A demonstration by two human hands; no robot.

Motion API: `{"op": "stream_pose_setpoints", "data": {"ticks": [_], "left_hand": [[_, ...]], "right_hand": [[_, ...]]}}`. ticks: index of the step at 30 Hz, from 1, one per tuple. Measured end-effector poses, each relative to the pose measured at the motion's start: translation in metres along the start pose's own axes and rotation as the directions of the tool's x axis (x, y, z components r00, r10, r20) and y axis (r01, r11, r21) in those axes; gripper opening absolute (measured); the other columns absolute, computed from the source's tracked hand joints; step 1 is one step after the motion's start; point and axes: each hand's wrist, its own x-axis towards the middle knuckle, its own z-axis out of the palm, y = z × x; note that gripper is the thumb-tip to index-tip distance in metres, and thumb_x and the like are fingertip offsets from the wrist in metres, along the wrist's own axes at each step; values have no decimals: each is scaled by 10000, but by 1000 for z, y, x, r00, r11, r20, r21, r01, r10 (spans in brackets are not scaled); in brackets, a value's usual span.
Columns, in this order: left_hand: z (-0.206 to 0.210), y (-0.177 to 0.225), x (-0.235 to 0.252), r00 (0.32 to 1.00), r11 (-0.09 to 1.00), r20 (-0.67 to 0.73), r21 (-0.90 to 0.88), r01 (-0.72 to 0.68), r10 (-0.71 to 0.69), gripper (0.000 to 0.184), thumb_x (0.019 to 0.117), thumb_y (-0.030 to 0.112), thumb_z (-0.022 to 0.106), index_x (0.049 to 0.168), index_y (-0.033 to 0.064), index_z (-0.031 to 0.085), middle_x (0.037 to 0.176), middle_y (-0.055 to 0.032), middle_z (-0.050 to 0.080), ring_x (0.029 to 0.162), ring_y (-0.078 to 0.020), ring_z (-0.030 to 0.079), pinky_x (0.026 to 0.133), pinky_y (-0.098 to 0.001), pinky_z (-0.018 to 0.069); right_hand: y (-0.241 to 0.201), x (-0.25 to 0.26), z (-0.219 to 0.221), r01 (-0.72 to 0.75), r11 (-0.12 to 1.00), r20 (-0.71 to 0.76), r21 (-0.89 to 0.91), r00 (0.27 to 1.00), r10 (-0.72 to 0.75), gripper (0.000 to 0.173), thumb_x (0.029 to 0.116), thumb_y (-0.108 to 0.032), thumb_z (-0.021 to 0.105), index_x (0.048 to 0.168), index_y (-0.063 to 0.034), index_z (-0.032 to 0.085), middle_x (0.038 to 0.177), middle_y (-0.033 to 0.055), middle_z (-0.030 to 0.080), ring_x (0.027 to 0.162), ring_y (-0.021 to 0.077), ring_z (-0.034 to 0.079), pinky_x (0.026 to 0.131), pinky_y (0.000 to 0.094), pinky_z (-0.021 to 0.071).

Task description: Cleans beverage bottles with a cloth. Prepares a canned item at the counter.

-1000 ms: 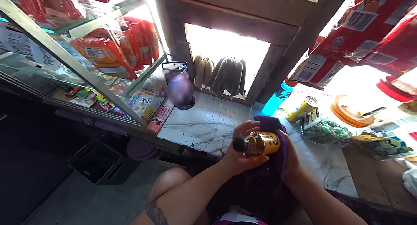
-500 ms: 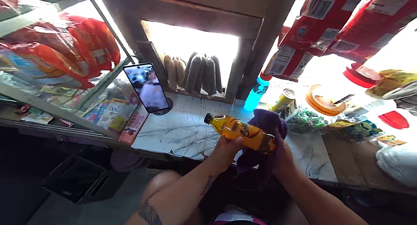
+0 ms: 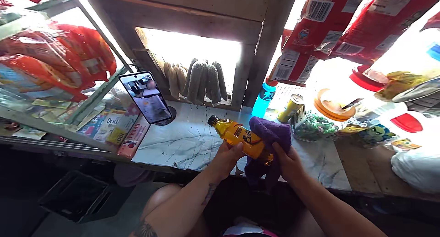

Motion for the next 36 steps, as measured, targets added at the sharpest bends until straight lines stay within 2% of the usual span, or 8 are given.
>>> {"op": "stream_pose_setpoints", "data": {"ticks": [5,12,16,19,24,29,32,36], "left_hand": [[-1,5,-5,998,998,-19,-27,53,-53,767,845,447,798,1338,42,373,1177,-76,693,1063,-208,705,948,-391,582],[-4,6,-4,997,975,-73,224,18,-1,930,823,640,718,1393,21,322,1149,-11,677,1046,-115,689,930,-323,577],[1,-3,-4,1000,960,-8,279,-6,8,962,862,637,666,1459,9,249,1255,-5,634,1155,-94,640,1008,-328,542],[8,-14,-8,988,942,155,330,-66,15,689,976,486,606,1406,28,322,1230,61,635,1139,-37,627,1007,-300,528],[7,-33,-9,946,942,317,334,-44,-68,656,1015,454,571,1424,-20,373,1203,2,659,1075,-62,660,958,-314,559],[14,-24,-19,875,904,284,295,309,-392,665,933,716,473,1286,169,605,1099,85,728,1015,-39,692,911,-279,574],[9,-23,-17,766,892,485,72,446,-422,710,895,778,471,1283,208,639,1086,-48,746,937,-154,733,799,-322,613],[6,-18,-13,752,867,459,91,491,-474,764,909,775,422,1373,190,584,1201,-123,708,963,-224,731,791,-346,622]], "right_hand": [[3,4,-4,103,993,41,-58,994,-101,183,1012,-107,578,1194,-93,586,1096,-123,709,1037,-32,659,961,228,555],[6,-15,11,187,879,281,-439,958,-64,656,934,-434,695,1336,66,555,1367,262,557,1297,227,544,1125,402,428],[11,-21,20,170,803,229,-572,972,-43,749,914,-501,691,1345,94,543,1379,334,535,1322,363,525,1148,509,380],[18,-14,13,159,867,164,-472,982,-90,675,903,-481,721,1267,72,590,1236,211,645,1198,220,607,1095,435,450],[5,1,0,149,986,56,-69,988,-145,280,961,-459,658,1111,-223,635,956,-184,713,906,-64,667,850,202,580],[-13,12,-16,-130,942,133,311,987,92,350,849,-412,801,1091,-200,664,942,-83,757,862,30,717,805,255,609],[-8,15,-20,-162,896,250,413,966,59,276,857,-306,805,1099,-211,714,999,-62,768,919,36,720,848,258,604],[-15,21,-7,-202,888,42,414,978,203,268,802,-210,825,1018,-125,690,886,2,757,822,84,726,777,286,617]]}}
